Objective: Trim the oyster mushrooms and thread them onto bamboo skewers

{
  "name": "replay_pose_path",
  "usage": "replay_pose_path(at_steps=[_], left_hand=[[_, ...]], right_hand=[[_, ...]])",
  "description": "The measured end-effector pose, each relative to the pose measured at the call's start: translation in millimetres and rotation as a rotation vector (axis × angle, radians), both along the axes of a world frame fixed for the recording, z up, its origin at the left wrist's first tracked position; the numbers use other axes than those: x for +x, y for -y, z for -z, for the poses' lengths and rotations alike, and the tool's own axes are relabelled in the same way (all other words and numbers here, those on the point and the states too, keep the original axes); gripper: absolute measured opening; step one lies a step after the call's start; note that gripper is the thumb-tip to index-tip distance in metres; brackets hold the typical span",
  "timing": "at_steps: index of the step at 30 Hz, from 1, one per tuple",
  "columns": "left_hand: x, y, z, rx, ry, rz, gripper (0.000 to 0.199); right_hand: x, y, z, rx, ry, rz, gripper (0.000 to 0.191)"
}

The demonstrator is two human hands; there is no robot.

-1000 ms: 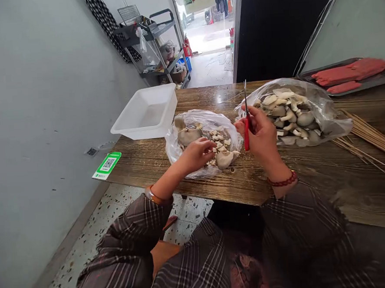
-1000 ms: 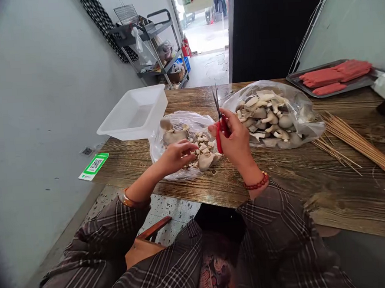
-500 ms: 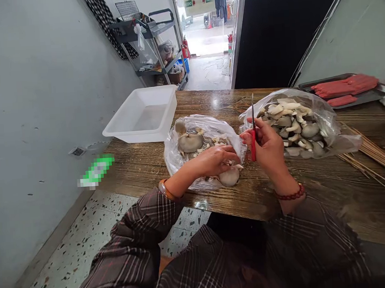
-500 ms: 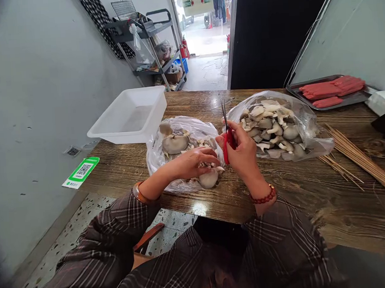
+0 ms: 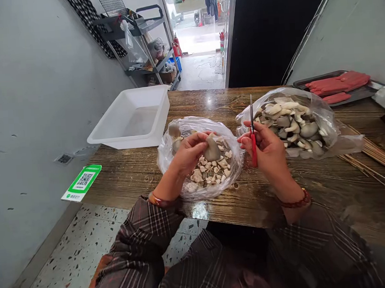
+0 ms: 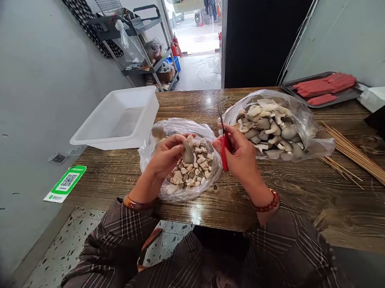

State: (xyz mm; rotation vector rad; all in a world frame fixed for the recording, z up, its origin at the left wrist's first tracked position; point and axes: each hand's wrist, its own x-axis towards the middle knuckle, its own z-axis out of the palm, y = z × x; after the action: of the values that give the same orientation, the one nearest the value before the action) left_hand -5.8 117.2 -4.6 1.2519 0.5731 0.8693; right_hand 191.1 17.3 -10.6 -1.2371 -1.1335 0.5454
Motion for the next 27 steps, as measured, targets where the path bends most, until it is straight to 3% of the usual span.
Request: replay_pose_path(at_steps=[3,7,16,27], left_hand=[[-5,-6,1.0,-0.244,0.033,-0.081,0.012],[-8,-6,-3.0,-0.322,0.08,-0.055,0.014],[-9,0,-1.6,-0.147,0.121,-0.023,0.018],[-10,0,1.6,0.063,-0.014,-0.014,0.026]], right_hand=[[-3,0,2.3,-0.032,0.058,-0.005,0.047],[-5,0,7.7,-0.081,0.176,-0.052,0.048],[-7,0,9.0,-0.116,0.539,-0.146,0.046],[-1,1,9.2,-0.147,0.646,-0.216,0.047]])
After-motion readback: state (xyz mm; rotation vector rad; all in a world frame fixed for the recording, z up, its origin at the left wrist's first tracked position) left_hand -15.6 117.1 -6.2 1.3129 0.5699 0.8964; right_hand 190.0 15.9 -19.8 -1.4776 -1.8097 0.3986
